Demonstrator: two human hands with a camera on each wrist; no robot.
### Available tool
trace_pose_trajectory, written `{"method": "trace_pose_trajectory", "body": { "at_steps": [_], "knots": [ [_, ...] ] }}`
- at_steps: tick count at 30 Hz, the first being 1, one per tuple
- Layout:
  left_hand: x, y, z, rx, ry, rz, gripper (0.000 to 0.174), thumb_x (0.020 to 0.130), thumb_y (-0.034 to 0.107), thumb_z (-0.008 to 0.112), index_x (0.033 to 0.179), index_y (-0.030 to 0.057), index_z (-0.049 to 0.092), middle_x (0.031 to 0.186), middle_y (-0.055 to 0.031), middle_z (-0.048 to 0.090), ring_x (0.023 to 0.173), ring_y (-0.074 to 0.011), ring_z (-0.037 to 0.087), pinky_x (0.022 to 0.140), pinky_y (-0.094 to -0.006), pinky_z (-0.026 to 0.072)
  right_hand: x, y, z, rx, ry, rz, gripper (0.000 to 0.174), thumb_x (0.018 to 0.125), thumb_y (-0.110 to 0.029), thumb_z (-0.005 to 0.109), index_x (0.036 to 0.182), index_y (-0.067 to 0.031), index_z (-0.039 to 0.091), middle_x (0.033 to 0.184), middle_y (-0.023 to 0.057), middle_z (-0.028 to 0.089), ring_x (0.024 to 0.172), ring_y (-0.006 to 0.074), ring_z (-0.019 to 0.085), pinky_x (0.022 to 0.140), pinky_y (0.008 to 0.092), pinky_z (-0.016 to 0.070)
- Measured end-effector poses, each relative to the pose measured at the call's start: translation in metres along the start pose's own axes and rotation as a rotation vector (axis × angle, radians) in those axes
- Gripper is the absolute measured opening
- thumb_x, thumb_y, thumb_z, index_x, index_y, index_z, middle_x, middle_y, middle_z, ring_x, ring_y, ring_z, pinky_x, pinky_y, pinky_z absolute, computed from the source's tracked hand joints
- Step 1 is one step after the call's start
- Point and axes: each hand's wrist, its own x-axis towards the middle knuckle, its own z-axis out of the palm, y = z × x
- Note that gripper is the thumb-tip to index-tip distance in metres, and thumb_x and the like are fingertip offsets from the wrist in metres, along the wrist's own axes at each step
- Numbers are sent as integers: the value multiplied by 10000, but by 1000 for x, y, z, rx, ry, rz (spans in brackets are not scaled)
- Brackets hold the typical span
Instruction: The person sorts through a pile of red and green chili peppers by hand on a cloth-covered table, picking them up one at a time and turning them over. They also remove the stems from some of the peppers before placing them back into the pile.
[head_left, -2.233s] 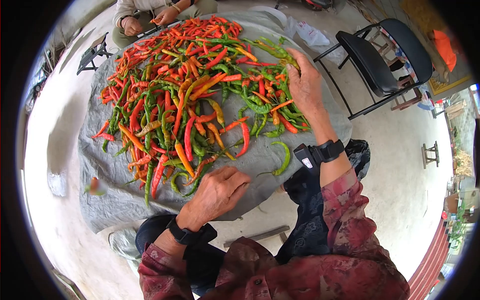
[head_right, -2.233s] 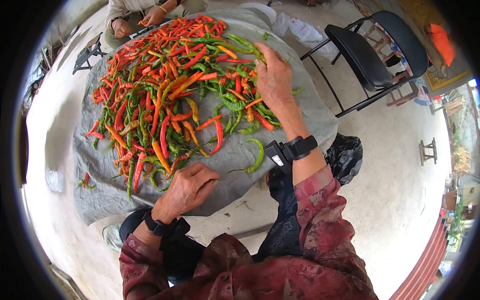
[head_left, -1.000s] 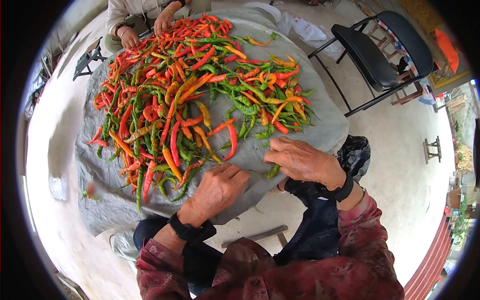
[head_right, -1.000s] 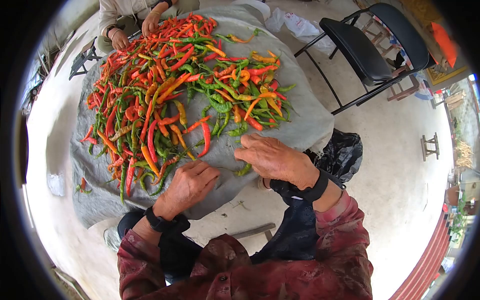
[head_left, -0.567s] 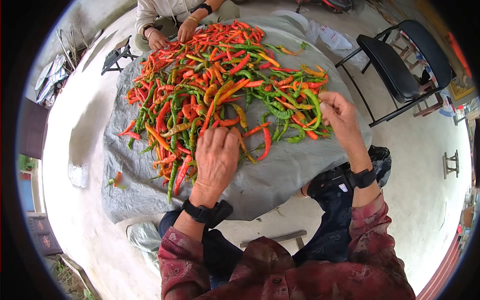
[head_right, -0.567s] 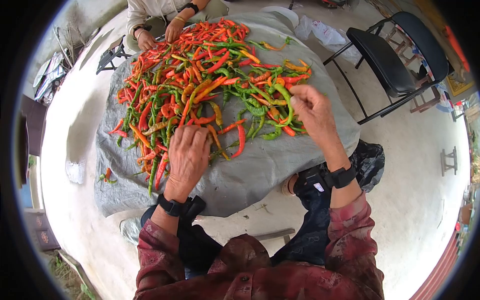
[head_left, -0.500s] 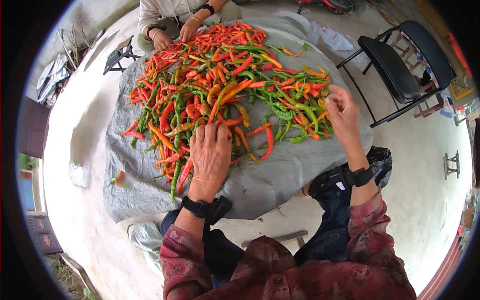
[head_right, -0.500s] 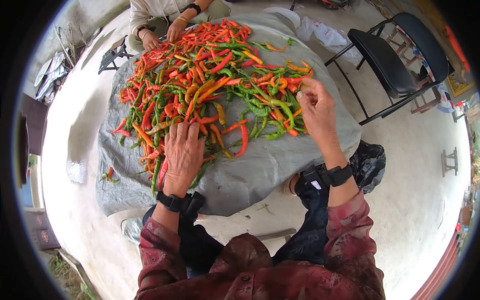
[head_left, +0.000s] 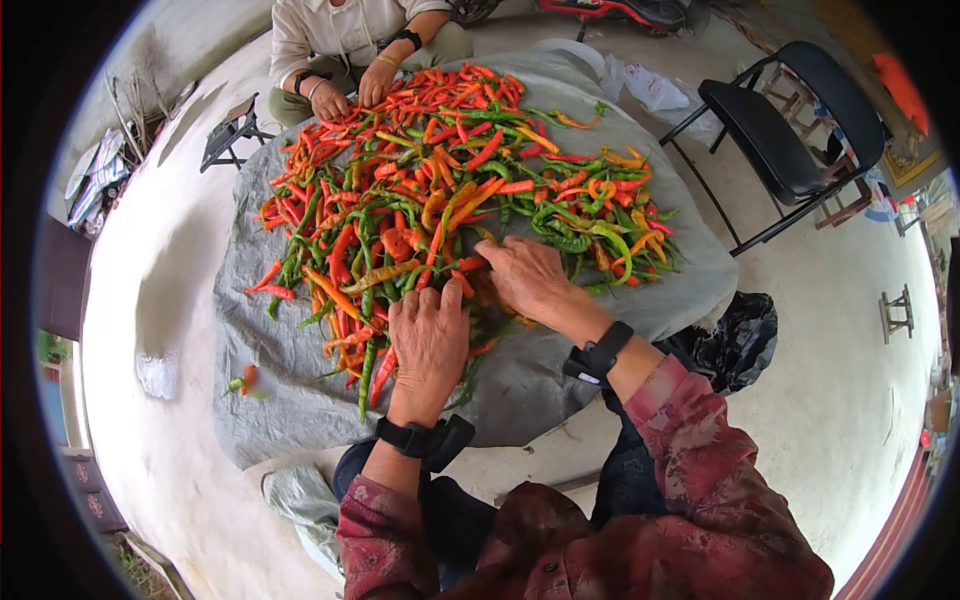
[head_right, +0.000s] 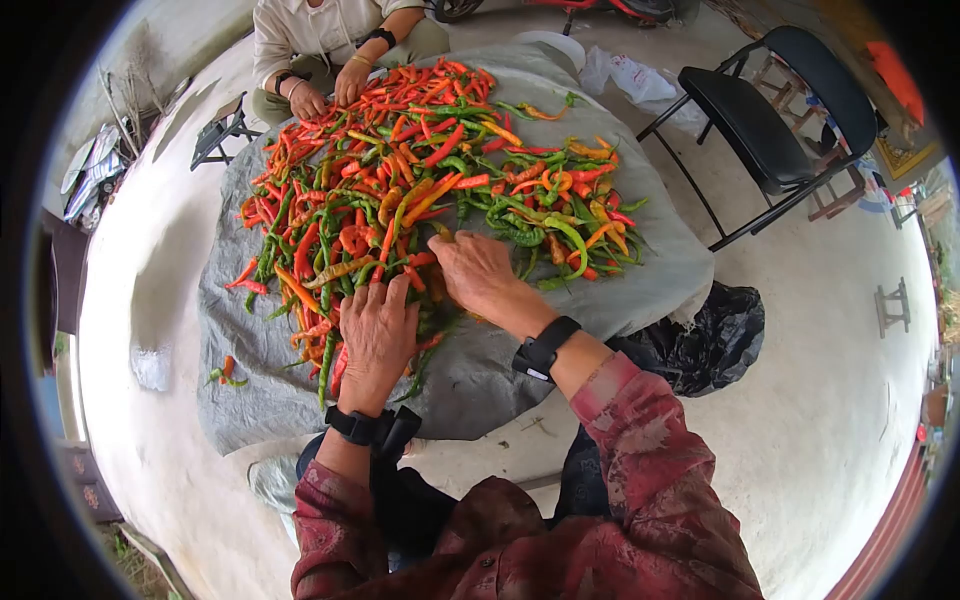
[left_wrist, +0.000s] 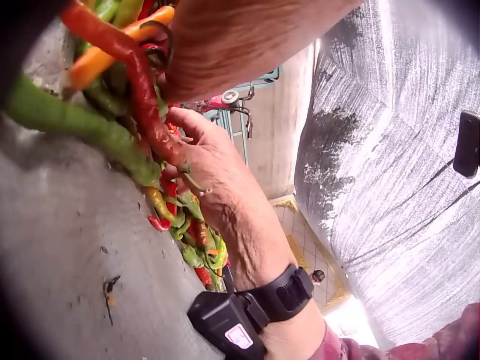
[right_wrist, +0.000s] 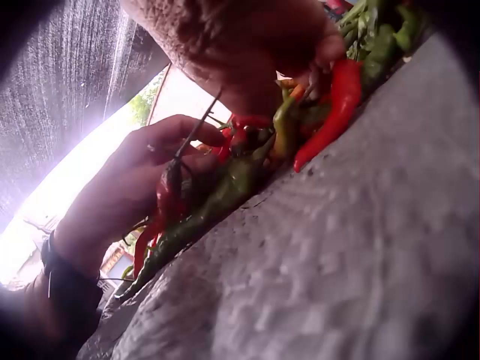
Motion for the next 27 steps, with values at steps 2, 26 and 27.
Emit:
{"method": "trace_pose_trajectory", "body": {
  "at_steps": [2,26,27],
  "knots": [
    [-1,0,-4,-58,-8,-23,372,752,137,691,1088,101,537,905,-103,591,884,-298,571,747,-412,398,4,3,3,44,-38,22,285,793,-108,606,1073,-56,608,906,171,638,855,357,621,743,455,495],
    [20,20,0,-731,199,-244,200,892,13,596,1083,19,537,872,-25,552,750,-67,523,647,-227,448,-43,38,-74,279,468,-62,351,799,-193,702,1097,-58,576,982,137,591,897,324,599,744,416,505],
    [21,20,0,-729,191,-235,200,892,13,596,1083,19,537,872,-25,552,750,-67,523,647,-227,448,-45,28,-64,354,262,-101,372,787,-213,714,1094,-54,577,997,138,576,899,324,588,741,419,505]
  ]
}}
